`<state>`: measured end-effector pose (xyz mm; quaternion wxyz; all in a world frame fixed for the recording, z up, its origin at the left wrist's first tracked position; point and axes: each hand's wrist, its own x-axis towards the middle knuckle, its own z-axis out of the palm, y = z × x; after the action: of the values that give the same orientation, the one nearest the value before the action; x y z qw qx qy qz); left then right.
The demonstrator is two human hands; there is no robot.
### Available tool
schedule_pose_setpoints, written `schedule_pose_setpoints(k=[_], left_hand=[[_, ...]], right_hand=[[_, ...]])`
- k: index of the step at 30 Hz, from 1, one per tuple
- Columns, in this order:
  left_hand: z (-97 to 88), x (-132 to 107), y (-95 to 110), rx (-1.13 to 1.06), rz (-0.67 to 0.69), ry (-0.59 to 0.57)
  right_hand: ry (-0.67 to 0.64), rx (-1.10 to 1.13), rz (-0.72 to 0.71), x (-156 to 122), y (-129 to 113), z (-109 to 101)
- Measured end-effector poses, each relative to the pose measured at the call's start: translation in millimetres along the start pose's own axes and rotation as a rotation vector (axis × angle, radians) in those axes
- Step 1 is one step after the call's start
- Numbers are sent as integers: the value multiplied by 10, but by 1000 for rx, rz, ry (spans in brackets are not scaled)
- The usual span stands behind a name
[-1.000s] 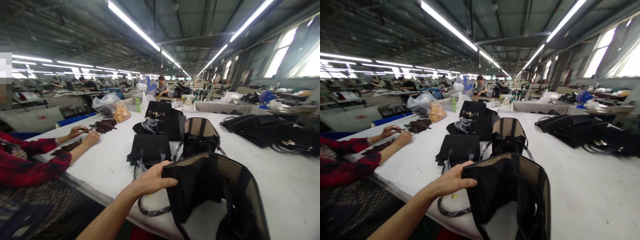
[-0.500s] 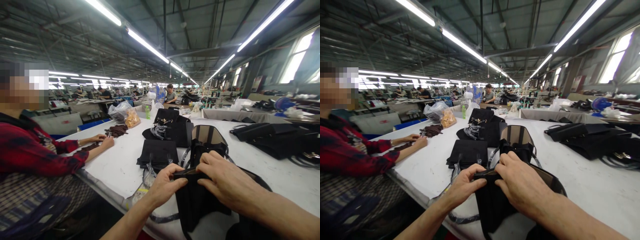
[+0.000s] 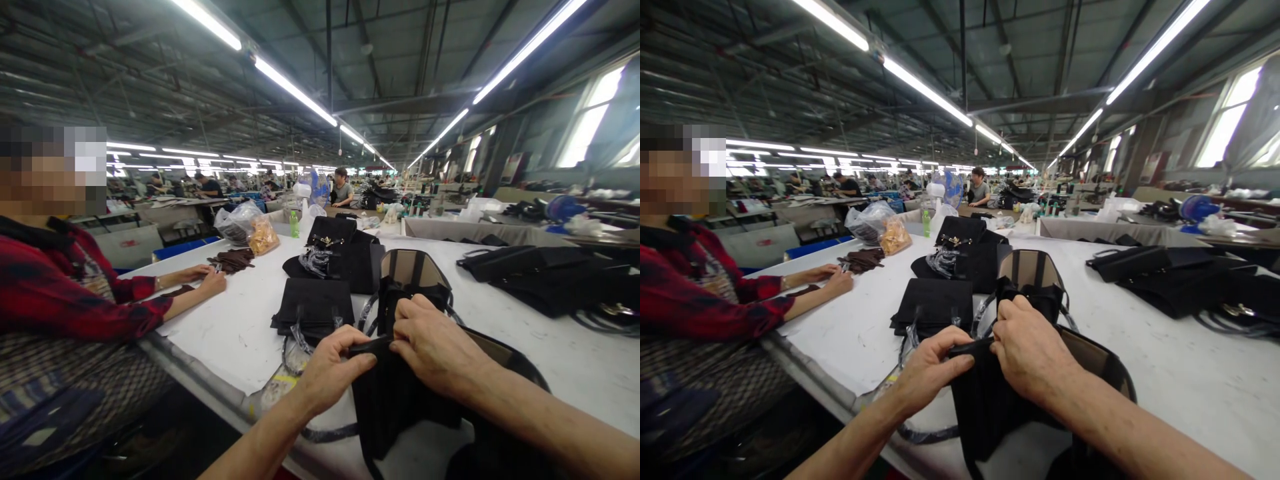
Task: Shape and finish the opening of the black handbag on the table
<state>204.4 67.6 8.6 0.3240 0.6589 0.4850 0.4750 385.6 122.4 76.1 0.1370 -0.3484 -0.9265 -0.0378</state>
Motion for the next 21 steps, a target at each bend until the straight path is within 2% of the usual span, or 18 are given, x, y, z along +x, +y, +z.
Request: schedule_pose_setpoints(k=[8,10,14,17,21], left_hand=[[25,22,-44,-30,8,20],[63,43,-23,12,5,65],[167,84,16,170,34,234],[189,93,-10,266,90,299],[152,89,-68,307,132,303]], right_hand=[[24,-36,11,1,4,80],[34,-62,13,20,-15,96],[34,-88,20,23,-5,80],[-5,-55,30,-46,125,16],[-26,-10,110,-197,394,-70]])
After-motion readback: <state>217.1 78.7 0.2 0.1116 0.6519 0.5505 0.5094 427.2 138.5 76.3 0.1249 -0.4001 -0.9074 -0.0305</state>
